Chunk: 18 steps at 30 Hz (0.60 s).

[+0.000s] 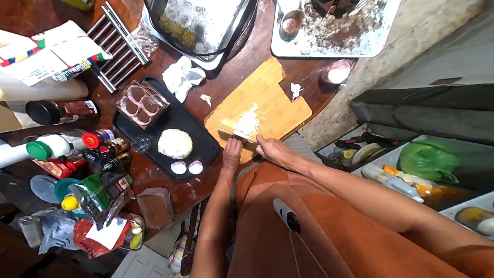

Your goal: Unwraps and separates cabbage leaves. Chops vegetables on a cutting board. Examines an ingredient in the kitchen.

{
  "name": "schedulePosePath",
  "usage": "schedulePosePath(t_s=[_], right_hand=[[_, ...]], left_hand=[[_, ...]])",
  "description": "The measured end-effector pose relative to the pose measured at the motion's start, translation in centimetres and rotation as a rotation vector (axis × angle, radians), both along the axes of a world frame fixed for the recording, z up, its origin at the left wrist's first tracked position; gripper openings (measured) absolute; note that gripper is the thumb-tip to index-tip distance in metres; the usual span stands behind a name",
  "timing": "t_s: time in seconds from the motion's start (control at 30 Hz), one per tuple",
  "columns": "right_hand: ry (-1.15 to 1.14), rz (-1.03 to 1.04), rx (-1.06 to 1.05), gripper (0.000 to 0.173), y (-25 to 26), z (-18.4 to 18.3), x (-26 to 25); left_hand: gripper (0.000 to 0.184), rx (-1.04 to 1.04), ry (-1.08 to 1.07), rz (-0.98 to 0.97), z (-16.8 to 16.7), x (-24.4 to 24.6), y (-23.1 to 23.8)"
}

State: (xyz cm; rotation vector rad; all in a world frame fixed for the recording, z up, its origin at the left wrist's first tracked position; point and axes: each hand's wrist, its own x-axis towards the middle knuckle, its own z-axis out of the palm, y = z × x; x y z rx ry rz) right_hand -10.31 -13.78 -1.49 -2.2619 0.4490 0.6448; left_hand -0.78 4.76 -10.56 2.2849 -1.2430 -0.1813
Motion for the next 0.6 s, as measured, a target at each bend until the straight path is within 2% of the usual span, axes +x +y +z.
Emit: schedulePosePath(t_s=[0.6], right_hand=[[0.065,0.014,-0.028,0.022,0.9,-1.1,0.9]], left_hand=[[0.007,0.002,0.032,-0.015,0.4,0.5,0.0]])
